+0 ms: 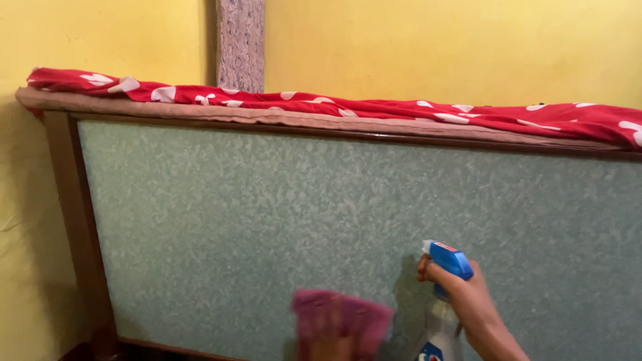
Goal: The person cleans a textured light green wall using a pink cloth and a spray bottle. They repeatedly spray the wall with a cleaning solution and wipe the surface with the cloth, moving across the wall area in a systematic manner.
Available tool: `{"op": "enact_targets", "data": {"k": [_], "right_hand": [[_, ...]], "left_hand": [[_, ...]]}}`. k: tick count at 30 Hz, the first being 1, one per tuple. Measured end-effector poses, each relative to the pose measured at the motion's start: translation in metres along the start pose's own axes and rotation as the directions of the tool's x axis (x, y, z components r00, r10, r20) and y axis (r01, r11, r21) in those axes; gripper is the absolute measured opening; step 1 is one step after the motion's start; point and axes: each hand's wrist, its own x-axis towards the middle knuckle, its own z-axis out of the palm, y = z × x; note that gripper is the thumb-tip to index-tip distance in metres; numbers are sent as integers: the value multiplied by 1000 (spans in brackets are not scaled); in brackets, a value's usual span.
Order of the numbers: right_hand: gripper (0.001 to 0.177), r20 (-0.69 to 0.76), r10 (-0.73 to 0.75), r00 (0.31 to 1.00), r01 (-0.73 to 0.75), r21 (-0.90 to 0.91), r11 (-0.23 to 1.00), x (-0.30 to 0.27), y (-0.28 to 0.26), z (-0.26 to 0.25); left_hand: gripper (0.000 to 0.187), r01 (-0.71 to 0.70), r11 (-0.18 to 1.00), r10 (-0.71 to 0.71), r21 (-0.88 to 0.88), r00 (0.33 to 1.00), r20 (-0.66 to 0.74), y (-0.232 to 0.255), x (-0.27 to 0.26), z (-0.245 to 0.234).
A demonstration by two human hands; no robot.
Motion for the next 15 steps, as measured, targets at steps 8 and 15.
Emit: {"op": "enact_targets", "data": {"k": [8, 15], "right_hand": [[18, -22, 6, 1000, -6, -10, 1000, -2, -4, -15], [17, 55, 12, 998, -12, -14, 1000, -2, 6, 23]], "left_hand": [[95, 255, 951, -239, -178, 965, 105, 91, 144, -76], [80, 386, 920, -379, 62, 920, -101, -39, 133, -119]]}}
